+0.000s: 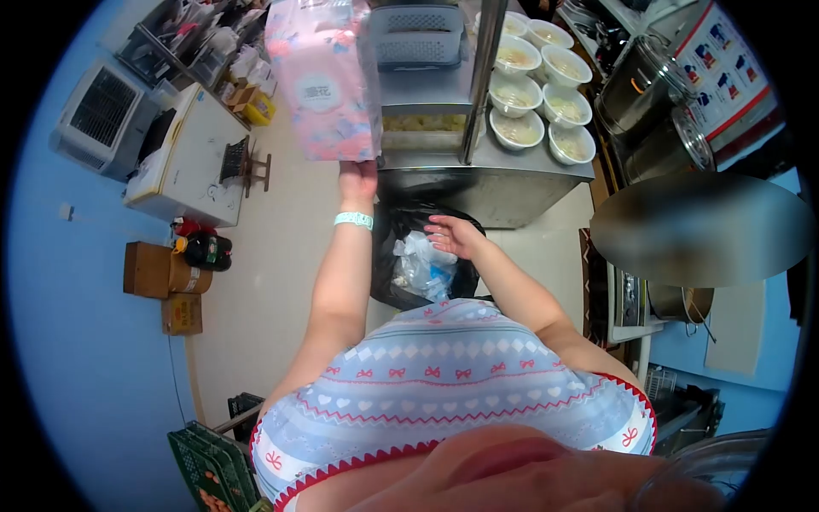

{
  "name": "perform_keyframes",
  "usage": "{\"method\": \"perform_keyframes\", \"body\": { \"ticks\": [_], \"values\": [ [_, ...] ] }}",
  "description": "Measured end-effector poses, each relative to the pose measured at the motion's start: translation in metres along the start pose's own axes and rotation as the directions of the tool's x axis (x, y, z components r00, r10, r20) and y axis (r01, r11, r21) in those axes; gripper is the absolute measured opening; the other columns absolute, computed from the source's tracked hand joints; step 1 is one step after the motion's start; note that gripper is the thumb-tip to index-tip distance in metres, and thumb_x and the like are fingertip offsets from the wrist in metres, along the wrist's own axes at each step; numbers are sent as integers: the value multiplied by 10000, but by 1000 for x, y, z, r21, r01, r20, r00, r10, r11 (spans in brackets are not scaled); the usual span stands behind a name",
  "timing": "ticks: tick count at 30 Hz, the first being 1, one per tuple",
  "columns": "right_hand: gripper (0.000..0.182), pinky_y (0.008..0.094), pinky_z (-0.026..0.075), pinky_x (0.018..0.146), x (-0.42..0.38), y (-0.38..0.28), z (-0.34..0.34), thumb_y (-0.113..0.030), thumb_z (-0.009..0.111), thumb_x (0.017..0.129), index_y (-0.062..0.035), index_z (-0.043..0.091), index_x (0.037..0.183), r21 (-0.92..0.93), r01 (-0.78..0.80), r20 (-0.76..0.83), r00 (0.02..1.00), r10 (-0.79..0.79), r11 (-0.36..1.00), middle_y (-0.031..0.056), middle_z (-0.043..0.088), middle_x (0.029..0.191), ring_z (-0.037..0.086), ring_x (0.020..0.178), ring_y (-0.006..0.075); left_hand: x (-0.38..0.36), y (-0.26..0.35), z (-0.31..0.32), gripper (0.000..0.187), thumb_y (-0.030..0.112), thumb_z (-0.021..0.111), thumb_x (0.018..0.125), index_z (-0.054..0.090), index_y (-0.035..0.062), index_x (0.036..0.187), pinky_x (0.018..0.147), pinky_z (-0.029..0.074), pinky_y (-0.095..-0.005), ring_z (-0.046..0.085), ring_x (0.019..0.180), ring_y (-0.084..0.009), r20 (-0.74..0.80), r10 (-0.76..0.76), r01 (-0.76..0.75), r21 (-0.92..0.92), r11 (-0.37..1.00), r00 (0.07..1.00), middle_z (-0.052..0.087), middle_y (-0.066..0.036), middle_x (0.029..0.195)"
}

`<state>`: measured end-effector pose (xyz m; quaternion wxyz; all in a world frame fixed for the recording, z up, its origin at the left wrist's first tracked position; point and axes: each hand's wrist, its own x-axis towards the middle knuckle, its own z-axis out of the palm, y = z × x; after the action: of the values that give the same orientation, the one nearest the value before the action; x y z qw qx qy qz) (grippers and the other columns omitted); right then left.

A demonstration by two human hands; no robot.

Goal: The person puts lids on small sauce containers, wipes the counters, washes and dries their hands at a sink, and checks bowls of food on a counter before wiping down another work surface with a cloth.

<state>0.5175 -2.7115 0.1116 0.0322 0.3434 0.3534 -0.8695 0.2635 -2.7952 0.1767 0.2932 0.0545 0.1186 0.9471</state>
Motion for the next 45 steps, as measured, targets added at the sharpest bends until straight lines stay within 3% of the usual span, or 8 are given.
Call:
{"method": "perform_keyframes", "body": {
  "ticks": [8,17,26,30,35,40,42,45],
  "values": [
    [267,333,549,729,27,35,48,-272,475,977,-131,584,1177,55,24,-11,1000,-23,998,72,664,1100,658,908,205,-17,29,30,483,450,414,966,492,115,1306,1024,408,-437,491,1230,-265,223,-231,266,-141,954,947,536,-88,1328],
    [286,350,544,790,23,45,62,-266,444,990,-112,557,1204,68,80,-112,991,-72,995,91,648,1147,642,956,213,8,16,-23,122,195,517,955,543,128,1053,776,514,-353,520,745,-143,-96,-269,271,12,962,958,566,-5,861],
    [286,360,542,769,30,52,55,-245,433,980,-110,562,1196,165,101,-187,980,-70,981,93,650,1145,644,929,219,-27,28,-35,505,454,308,1006,375,142,1398,1035,370,-455,424,1303,-252,-451,-273,369,138,919,850,447,-90,1405],
    [299,362,552,736,34,53,55,-235,423,973,-111,557,1210,203,105,-202,977,-63,974,91,656,1129,655,890,219,-19,20,8,522,488,381,976,380,151,1375,985,335,-423,417,1227,-219,27,-274,257,270,928,961,440,-48,1385],
    [326,343,557,703,43,47,63,-257,436,971,-121,540,1248,173,141,-246,965,-96,975,76,661,1127,655,862,200,-6,-5,-25,302,300,443,999,501,135,1245,829,392,-375,488,1018,-177,-149,-226,259,255,932,963,538,-32,1208],
    [486,438,434,965,25,28,109,-410,473,965,-161,435,1381,46,424,-342,857,-385,904,99,509,1356,519,1168,264,-62,-22,-110,417,323,464,995,577,-65,1095,829,435,-425,612,961,-292,-232,105,93,705,703,967,643,-189,1073],
    [648,453,387,1005,1,19,146,-505,497,941,-172,322,1468,-139,508,-453,731,-510,850,89,370,1469,401,1280,285,-98,2,-82,340,232,463,983,539,-25,1191,796,486,-405,639,905,-353,-197,-167,191,980,-51,966,643,-249,1025],
    [520,396,453,934,33,23,127,-431,496,955,-60,477,1319,-11,565,-249,798,-549,825,104,531,1278,510,1165,229,-132,1,-54,323,169,525,905,545,-28,1160,762,498,-438,627,939,-417,373,-394,-410,912,-12,840,623,-295,1003]
  ]
}}
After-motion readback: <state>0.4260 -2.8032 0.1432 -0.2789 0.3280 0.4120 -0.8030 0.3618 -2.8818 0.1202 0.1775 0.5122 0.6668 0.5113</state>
